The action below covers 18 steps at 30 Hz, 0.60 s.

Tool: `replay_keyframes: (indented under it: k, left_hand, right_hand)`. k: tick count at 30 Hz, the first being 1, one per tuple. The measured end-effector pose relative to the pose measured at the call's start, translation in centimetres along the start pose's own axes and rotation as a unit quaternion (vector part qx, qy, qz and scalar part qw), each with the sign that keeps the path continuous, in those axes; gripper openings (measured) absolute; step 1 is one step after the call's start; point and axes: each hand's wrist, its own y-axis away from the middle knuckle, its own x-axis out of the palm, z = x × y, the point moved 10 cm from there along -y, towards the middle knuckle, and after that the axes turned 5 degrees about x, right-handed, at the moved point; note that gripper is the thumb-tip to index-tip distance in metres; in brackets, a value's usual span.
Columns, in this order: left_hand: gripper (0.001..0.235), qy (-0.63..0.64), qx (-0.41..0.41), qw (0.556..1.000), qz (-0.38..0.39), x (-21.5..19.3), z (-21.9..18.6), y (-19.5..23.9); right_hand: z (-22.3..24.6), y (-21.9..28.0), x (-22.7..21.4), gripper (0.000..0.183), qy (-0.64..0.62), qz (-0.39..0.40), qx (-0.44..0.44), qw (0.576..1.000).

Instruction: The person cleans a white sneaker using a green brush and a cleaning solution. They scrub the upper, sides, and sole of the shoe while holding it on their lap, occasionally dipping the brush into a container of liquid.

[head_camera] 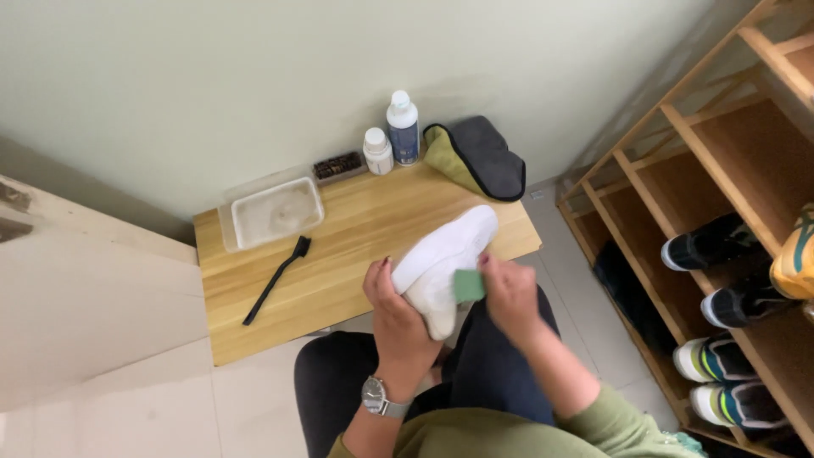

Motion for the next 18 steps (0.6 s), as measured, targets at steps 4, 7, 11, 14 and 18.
replay_keyframes:
  k: [4,7,11,14,18]
  left_hand:
    - [0.103,-0.009,-0.005,1.0,-0.002,0.4,-0.3,0.2]
    - [0.104,-0.008,-0.017,1.0,-0.004,0.0,-0.3,-0.7]
    - [0.106,0.019,-0.055,0.998,-0.015,-1.2,-0.6,-1.4]
    - [0.106,0.028,-0.089,0.995,-0.021,-1.5,0.4,-1.2]
    - [0.104,0.044,-0.098,0.994,-0.014,-1.7,0.0,-1.2]
  right_hand:
    - [-9.7,0.8,1.6,0.063,-0.138,0.014,0.289,0.947]
    - [-1.0,0.6,0.7,0.041,0.219,-0.008,-0.119,0.968]
    - [-9.5,1.1,2.6,0.055,-0.097,0.0,0.249,0.964]
    - [-8.9,2.7,3.3,0.066,-0.165,-0.015,0.338,0.926]
    - [-10.1,1.8,3.6,0.065,-0.159,-0.031,0.261,0.952]
